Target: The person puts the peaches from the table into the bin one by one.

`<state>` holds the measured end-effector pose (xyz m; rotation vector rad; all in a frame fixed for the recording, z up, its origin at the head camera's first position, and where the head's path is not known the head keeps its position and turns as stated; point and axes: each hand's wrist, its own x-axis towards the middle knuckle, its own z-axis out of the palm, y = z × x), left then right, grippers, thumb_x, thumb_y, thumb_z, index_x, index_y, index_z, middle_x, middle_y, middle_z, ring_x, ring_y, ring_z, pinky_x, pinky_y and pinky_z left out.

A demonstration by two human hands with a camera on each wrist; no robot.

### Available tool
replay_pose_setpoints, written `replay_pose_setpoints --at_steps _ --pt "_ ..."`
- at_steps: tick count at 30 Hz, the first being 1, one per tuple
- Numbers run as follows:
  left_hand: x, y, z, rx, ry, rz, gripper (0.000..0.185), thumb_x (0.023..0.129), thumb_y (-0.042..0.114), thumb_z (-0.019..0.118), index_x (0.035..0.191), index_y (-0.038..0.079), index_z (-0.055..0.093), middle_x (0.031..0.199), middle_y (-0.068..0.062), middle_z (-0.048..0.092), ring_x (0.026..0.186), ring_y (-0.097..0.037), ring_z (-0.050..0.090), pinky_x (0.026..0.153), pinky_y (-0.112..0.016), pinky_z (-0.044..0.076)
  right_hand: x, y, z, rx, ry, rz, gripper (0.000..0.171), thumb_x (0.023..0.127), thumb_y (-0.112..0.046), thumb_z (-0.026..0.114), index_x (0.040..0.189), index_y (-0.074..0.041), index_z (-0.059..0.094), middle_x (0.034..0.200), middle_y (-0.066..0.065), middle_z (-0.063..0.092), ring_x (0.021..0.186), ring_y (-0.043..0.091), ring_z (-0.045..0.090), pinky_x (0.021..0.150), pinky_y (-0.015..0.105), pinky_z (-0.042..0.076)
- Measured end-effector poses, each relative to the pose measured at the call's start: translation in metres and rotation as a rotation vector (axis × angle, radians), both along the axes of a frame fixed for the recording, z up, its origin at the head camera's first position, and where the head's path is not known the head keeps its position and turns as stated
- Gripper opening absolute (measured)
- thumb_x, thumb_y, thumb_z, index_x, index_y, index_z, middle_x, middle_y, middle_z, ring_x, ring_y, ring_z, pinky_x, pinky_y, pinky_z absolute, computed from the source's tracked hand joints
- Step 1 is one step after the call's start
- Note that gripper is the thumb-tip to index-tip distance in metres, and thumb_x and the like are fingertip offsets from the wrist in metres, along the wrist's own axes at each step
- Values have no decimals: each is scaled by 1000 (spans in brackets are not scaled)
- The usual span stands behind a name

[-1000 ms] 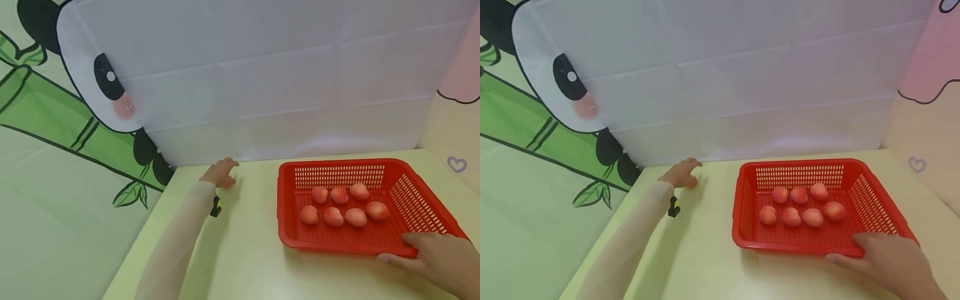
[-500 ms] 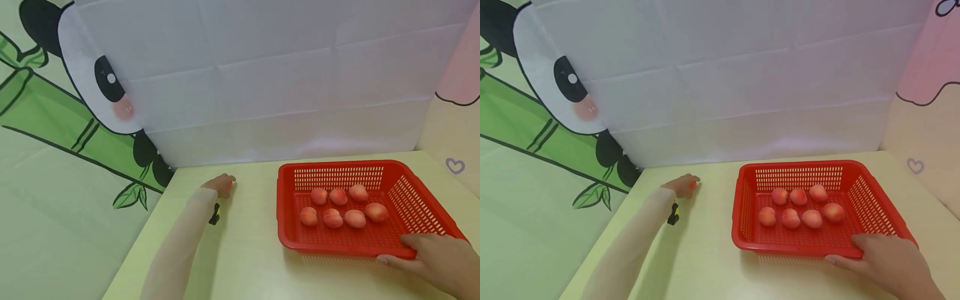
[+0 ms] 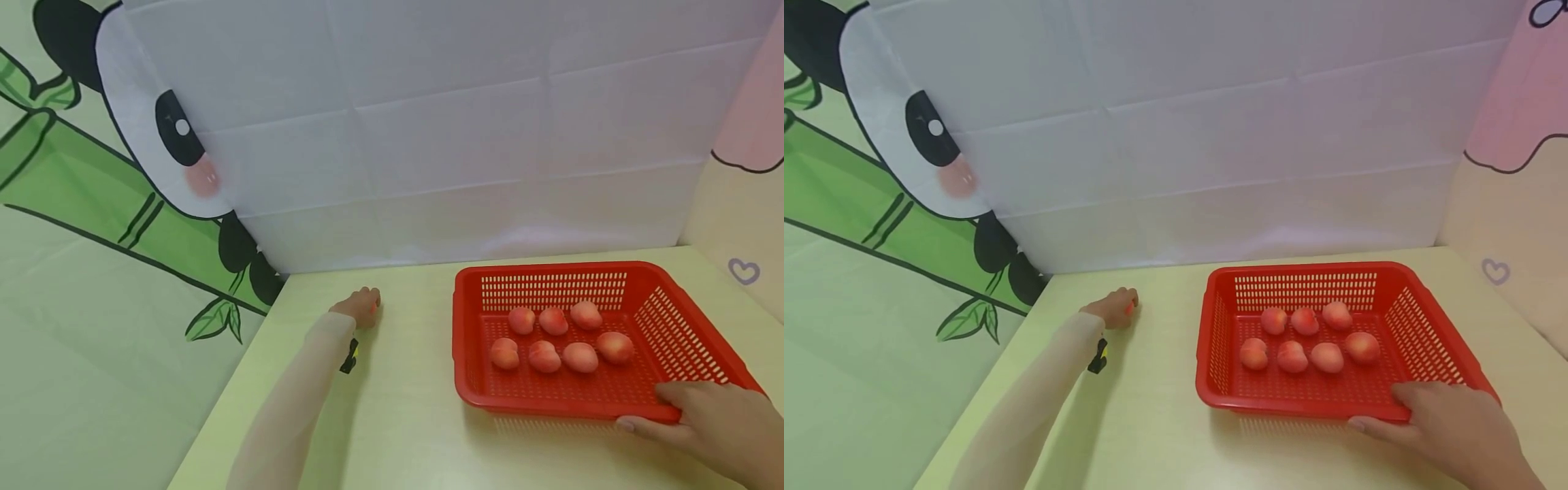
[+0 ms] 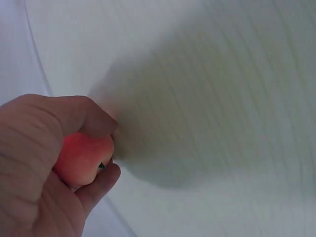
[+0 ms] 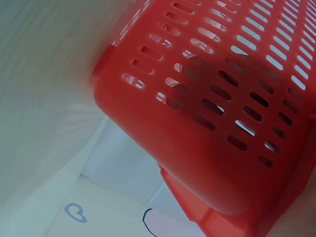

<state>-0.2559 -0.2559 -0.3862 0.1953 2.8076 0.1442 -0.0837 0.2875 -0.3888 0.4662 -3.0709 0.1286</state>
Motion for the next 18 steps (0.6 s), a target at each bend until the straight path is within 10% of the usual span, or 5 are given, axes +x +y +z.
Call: replay_pose_setpoints --at_steps 8,18 --pt "7 2 11 68 24 25 30 110 7 44 139 5 39 123 -16 46 96 -27 53 88 -45 49 0 0 0 1 2 8 55 86 -76 71 77 -23 60 61 -7 41 62 14 45 60 38 38" --pt "14 19 48 34 217 -136 28 113 23 39 130 7 55 118 -19 57 78 -26 59 72 -44 54 0 1 1 0 7 9 56 86 -76 71 77 -23 61 60 -7 41 62 14 45 59 37 38"
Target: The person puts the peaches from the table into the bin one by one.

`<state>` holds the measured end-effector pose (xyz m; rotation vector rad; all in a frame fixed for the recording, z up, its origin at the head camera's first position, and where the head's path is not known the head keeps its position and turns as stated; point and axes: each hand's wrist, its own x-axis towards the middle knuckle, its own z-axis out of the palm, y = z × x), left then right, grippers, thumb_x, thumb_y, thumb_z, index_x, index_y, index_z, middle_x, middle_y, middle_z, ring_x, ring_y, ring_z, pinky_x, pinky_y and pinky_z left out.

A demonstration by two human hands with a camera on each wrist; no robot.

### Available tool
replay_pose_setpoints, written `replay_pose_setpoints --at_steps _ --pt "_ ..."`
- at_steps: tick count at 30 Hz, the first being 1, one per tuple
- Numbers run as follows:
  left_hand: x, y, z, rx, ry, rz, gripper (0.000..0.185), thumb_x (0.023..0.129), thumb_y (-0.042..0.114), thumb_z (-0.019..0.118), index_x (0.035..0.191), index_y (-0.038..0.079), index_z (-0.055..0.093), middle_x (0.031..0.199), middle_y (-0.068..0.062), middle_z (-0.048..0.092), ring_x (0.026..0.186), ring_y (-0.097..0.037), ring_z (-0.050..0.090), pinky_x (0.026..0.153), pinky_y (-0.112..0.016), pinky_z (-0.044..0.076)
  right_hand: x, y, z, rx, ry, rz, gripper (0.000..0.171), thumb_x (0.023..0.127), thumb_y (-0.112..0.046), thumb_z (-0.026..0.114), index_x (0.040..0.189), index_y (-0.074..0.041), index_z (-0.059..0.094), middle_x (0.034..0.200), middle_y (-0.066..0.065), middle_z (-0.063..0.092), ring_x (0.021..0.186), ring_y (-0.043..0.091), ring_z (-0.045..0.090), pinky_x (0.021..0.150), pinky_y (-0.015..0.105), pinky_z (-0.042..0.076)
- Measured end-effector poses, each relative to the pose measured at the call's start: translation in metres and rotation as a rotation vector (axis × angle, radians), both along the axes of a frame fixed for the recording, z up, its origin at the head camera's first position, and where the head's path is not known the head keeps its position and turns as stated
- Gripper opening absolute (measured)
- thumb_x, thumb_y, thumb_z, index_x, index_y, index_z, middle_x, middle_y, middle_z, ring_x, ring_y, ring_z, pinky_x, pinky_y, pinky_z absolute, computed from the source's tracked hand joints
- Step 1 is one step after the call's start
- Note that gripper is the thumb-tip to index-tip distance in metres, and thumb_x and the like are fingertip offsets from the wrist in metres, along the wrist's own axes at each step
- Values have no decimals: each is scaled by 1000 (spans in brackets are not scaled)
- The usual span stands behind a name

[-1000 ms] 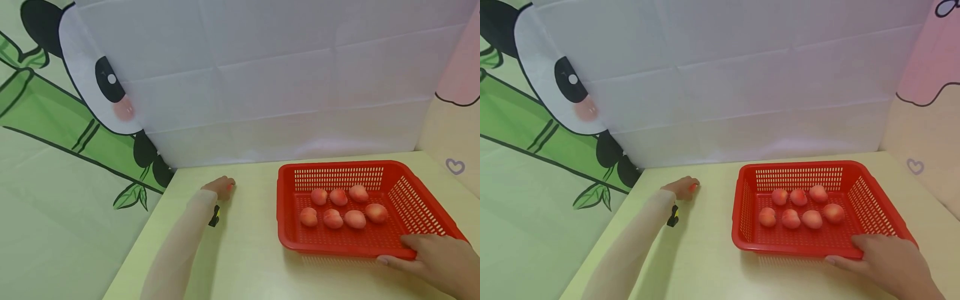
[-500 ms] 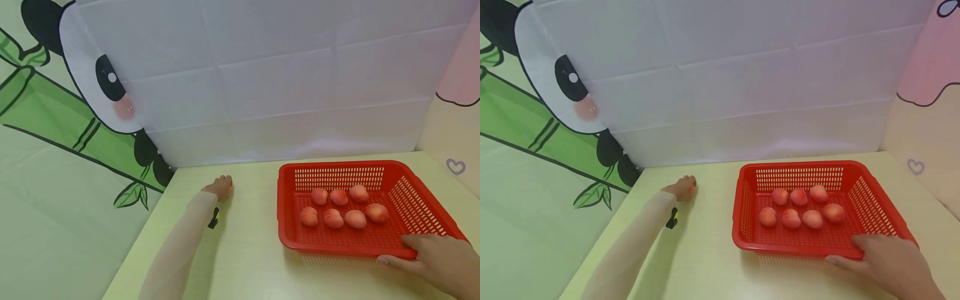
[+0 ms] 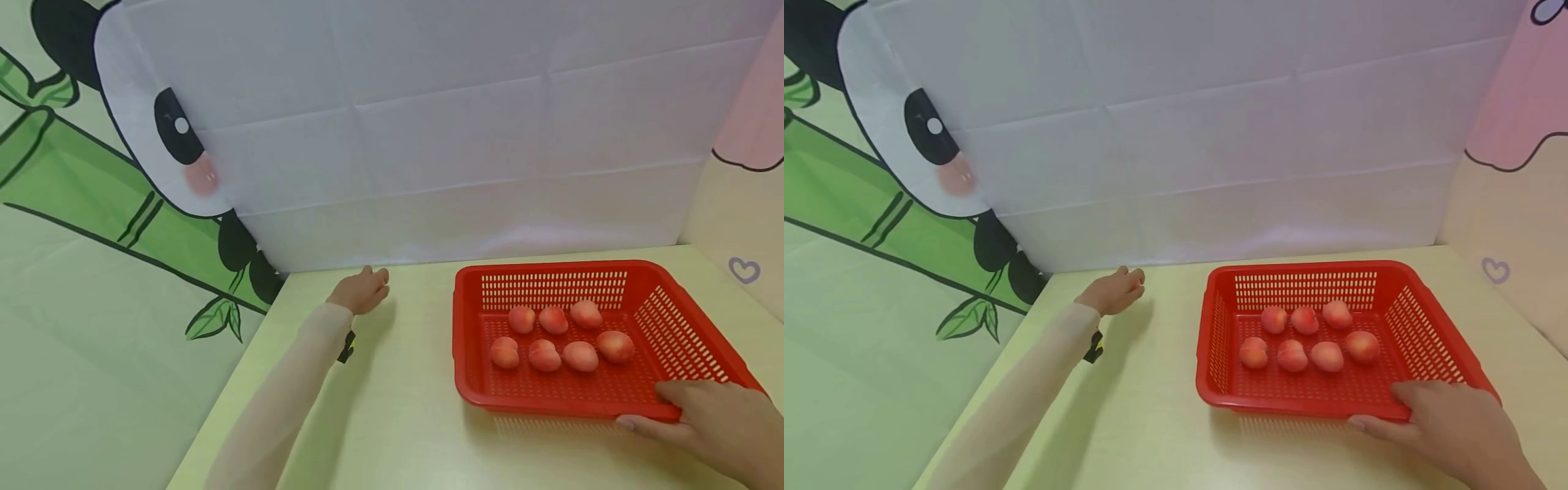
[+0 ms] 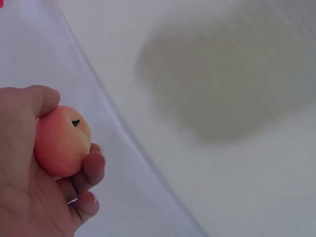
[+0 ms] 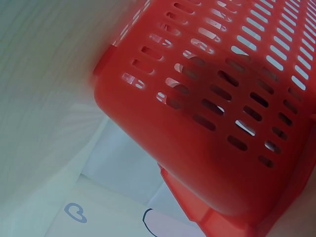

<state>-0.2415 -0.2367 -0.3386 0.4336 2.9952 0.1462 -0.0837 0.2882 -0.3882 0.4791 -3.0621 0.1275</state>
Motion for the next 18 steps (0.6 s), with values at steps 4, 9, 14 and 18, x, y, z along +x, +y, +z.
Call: replay_pose_setpoints --at_steps 4,9,14,18 --pt "2 10 16 -32 112 -24 21 107 21 48 120 6 54 110 -16 57 72 -25 57 70 -44 53 1 0 0 -4 6 1 55 86 -76 72 78 -23 61 60 -7 40 61 14 44 59 37 37" --pt "7 28 40 -47 244 -86 31 96 8 59 126 6 53 106 -13 55 68 -27 56 67 -42 49 1 0 0 -2 -1 -4 56 86 -77 71 79 -22 63 61 -7 41 62 14 44 59 38 37" --pt "19 54 64 -105 415 -119 39 97 3 63 134 8 53 109 -14 58 80 -30 60 79 -43 50 0 1 0 3 -10 -1 56 86 -77 70 81 -21 65 61 -7 41 62 14 44 60 38 37" --pt "36 78 84 -164 570 -178 41 97 5 65 136 11 56 106 -11 62 91 -30 64 85 -41 50 0 1 0 -3 -7 5 56 87 -76 70 82 -21 66 61 -7 41 62 14 44 60 38 36"
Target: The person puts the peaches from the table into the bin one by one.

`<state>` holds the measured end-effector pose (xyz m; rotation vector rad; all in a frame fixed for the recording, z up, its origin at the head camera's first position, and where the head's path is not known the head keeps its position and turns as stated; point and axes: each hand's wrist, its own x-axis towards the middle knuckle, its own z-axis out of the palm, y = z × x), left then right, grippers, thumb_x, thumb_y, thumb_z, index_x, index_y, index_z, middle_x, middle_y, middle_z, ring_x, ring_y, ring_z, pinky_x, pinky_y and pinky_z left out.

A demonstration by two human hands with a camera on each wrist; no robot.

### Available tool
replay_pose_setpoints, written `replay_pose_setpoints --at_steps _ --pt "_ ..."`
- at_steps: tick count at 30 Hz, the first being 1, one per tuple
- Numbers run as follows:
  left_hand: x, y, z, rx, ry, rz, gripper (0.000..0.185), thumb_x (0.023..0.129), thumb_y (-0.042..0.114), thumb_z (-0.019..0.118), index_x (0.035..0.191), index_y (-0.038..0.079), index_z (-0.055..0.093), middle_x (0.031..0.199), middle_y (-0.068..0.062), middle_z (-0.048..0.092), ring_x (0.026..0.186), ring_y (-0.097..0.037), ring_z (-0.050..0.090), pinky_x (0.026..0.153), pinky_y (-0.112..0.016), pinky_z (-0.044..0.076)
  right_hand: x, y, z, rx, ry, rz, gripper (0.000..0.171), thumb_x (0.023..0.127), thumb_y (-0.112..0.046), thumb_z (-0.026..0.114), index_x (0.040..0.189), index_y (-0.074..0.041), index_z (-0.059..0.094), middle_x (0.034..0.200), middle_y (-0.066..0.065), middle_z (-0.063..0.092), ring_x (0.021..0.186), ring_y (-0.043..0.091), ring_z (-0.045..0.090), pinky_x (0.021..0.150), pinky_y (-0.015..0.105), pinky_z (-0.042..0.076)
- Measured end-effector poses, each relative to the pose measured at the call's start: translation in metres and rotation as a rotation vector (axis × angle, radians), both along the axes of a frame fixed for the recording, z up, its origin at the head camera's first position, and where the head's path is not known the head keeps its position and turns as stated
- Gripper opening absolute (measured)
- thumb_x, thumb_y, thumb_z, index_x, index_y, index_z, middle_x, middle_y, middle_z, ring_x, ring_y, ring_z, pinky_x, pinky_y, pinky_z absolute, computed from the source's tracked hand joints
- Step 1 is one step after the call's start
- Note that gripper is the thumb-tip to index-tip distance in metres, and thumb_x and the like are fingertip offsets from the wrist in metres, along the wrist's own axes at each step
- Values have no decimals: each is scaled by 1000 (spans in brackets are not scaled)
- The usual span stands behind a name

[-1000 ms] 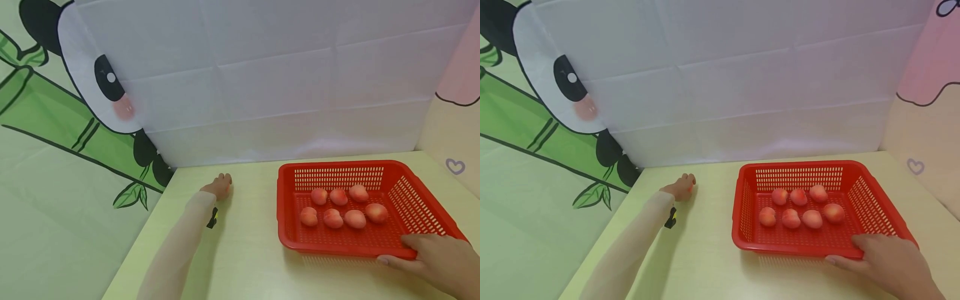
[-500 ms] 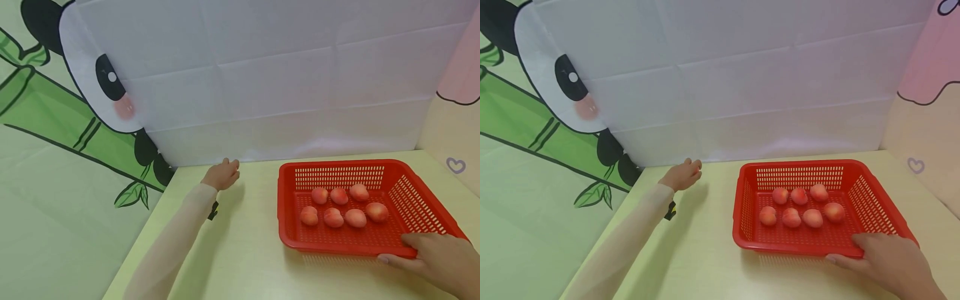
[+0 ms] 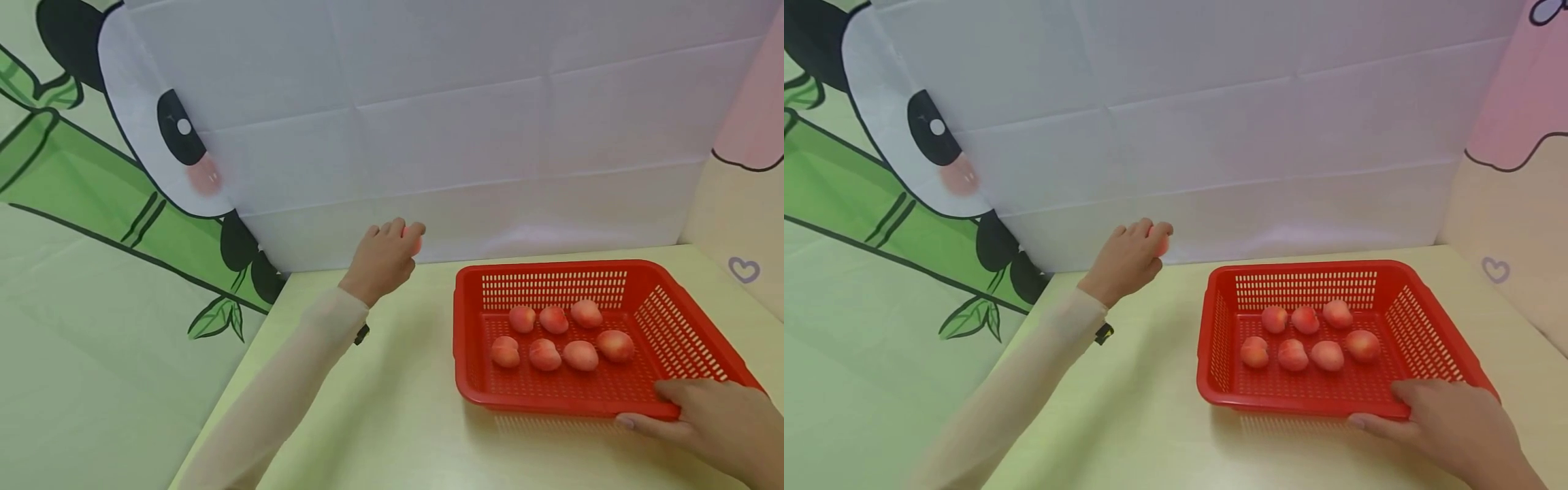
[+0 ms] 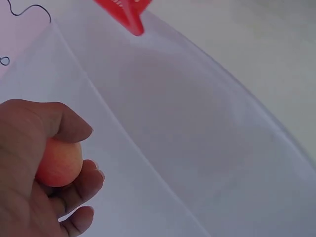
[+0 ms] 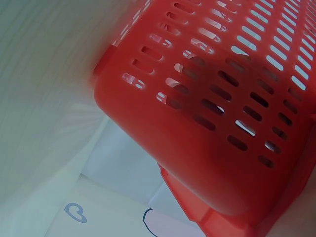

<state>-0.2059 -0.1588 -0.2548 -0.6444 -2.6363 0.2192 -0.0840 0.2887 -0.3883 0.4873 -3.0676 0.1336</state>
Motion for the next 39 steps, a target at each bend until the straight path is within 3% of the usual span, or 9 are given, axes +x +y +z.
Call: replay_pose_setpoints --at_steps 5,11,14,17,20,27,34,39 --pt "18 28 18 -69 150 -118 29 96 2 65 123 10 61 102 -10 63 94 -26 66 87 -37 53 -1 1 -1 0 1 2 56 86 -76 71 84 -20 68 62 -7 42 63 14 45 60 38 37" --pt "30 50 27 -51 188 -241 21 98 3 65 117 10 65 113 -12 62 98 -23 70 79 -32 57 -3 0 -1 18 -53 -4 66 88 -77 69 95 -12 76 66 -7 49 66 16 51 62 39 42" --pt "36 57 29 -12 205 -305 20 96 5 69 116 9 65 114 -13 61 83 -25 72 75 -32 59 -3 -1 -1 16 -57 -5 66 88 -77 69 95 -12 76 65 -7 48 66 15 51 62 39 42" --pt "42 61 32 7 223 -342 20 96 9 71 115 10 65 113 -13 60 65 -21 62 67 -28 57 -3 -1 -1 16 -51 -4 67 88 -77 69 96 -11 77 65 -7 48 66 16 51 62 39 43" --pt "49 66 35 -17 259 -358 19 97 13 70 115 11 67 111 -11 61 67 -18 57 65 -26 53 -2 -1 -1 17 -35 -2 66 87 -77 69 96 -12 76 65 -7 47 66 15 51 62 39 42" --pt "59 76 34 -149 385 -336 16 98 26 68 112 17 67 107 0 65 85 -15 62 72 -27 45 0 0 -2 -2 -8 -6 59 87 -76 70 87 -17 71 62 -6 41 63 14 45 60 38 36" --pt "67 82 32 -223 323 -306 47 91 52 82 120 18 67 110 3 67 98 -15 64 80 -28 46 -2 1 -3 5 -19 -4 66 86 -76 71 97 -12 77 66 -7 50 66 16 52 61 39 42" --pt "68 86 31 -217 308 -319 47 93 57 79 117 18 66 103 3 66 93 -13 61 75 -27 41 -3 2 -3 10 -35 -7 68 87 -77 70 98 -10 78 69 -7 54 67 17 54 62 40 44"
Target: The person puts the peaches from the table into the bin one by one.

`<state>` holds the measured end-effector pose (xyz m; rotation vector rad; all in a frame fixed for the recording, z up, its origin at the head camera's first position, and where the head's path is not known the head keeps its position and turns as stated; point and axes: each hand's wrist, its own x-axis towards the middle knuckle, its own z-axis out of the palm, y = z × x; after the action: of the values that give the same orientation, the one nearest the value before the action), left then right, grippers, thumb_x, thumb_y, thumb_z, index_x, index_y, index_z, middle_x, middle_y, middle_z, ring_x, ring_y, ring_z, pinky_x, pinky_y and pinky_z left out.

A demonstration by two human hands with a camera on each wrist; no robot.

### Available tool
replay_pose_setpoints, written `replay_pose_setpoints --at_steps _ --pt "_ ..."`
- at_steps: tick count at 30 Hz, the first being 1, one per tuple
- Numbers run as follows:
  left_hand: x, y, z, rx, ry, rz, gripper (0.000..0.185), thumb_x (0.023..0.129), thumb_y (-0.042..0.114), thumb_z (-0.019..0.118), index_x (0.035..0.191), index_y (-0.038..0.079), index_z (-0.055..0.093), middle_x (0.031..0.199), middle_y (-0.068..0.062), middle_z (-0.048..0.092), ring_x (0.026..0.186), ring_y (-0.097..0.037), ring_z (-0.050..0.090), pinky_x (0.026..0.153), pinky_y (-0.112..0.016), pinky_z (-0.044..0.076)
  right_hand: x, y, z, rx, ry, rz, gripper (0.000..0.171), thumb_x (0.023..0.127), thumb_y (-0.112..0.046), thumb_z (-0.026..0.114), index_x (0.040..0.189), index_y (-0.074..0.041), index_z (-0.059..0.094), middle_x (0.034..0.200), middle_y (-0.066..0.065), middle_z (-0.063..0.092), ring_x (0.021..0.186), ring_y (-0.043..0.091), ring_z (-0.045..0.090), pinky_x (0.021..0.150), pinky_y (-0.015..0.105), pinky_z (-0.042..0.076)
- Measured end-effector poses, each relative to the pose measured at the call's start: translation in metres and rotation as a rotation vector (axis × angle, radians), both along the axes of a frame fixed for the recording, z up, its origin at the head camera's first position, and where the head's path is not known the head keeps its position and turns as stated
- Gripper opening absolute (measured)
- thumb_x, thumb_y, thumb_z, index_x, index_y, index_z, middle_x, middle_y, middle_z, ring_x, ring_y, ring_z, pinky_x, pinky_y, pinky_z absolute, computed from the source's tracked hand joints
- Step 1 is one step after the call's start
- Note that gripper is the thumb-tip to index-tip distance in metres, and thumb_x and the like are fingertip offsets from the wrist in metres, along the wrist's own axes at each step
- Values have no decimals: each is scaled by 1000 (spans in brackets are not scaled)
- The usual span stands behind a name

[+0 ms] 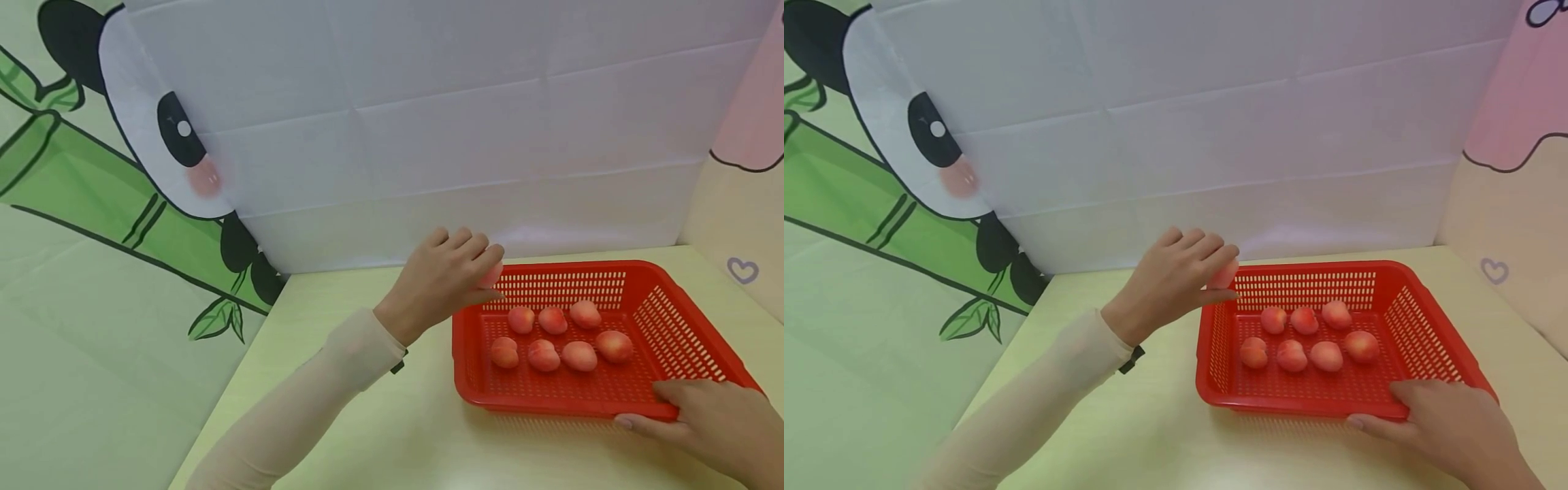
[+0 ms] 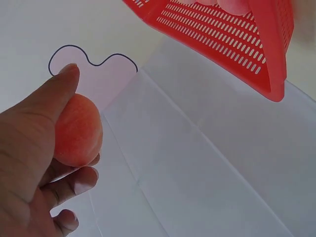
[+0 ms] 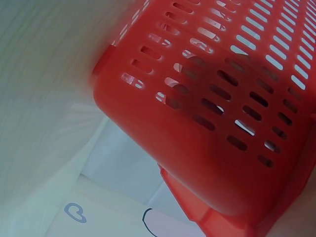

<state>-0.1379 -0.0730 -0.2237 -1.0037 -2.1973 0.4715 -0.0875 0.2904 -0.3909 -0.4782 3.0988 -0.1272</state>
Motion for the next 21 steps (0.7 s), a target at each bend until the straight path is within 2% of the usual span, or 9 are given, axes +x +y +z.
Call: replay_pose_setpoints --at_steps 4,8,14,17,21 --pt "0 2 -1 10 1 -21 43 97 56 74 117 20 63 98 3 63 83 -11 57 68 -26 37 0 0 0 1 -1 0 66 87 -77 70 96 -12 77 70 -7 56 68 17 55 62 40 45" --pt "0 4 -1 3 -43 -43 38 103 52 67 123 21 60 103 2 63 81 -11 57 66 -23 38 0 0 0 2 4 0 67 87 -77 70 96 -12 77 69 -7 54 67 16 53 61 40 44" --pt "0 5 -2 42 -185 -91 35 102 38 74 127 19 60 111 -2 63 88 -14 60 73 -23 47 2 0 0 -5 20 0 63 86 -77 70 92 -14 75 64 -7 47 65 15 48 60 38 39" --pt "0 5 -4 61 -216 -119 31 102 29 71 129 17 61 113 -3 64 87 -16 60 74 -24 49 3 0 -1 -11 33 0 60 86 -77 71 88 -17 72 63 -7 43 64 15 46 60 38 37" --pt "-2 6 -6 65 -228 -139 28 100 15 60 128 16 62 112 -4 64 83 -17 58 71 -25 48 3 -1 -2 -15 43 1 60 86 -76 72 88 -17 72 62 -7 42 64 15 46 60 38 37"
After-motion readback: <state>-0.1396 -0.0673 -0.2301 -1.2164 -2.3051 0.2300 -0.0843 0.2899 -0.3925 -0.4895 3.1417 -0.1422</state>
